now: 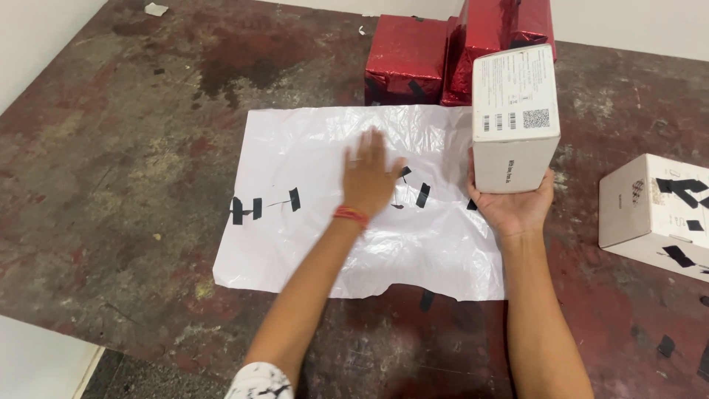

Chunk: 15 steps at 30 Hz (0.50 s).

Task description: The person wraps a small box in red wrapping paper, folds the edges, and secures them with black tape. Then, the person wraps a second box in pink patterned paper, folds the sides, and tapes the seams. The wrapped boxes are placed on the table.

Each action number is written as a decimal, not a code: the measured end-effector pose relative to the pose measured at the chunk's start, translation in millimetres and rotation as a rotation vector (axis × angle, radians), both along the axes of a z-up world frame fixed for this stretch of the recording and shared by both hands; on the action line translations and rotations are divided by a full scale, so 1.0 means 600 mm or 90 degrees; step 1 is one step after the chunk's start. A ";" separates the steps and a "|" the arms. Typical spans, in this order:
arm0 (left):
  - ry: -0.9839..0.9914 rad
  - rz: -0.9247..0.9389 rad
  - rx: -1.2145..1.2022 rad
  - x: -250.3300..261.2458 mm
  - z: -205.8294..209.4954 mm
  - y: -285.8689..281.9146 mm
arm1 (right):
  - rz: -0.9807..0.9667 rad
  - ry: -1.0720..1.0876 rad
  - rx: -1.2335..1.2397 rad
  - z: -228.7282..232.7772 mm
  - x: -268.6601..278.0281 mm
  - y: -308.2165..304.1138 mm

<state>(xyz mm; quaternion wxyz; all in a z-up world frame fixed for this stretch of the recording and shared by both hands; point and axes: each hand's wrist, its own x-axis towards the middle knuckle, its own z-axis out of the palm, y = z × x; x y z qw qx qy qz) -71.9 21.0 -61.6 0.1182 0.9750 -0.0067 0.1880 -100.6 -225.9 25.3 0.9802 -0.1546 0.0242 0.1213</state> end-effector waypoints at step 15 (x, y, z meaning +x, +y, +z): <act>-0.029 -0.117 -0.018 -0.035 0.023 -0.124 | -0.034 -0.062 -0.111 -0.022 0.017 -0.038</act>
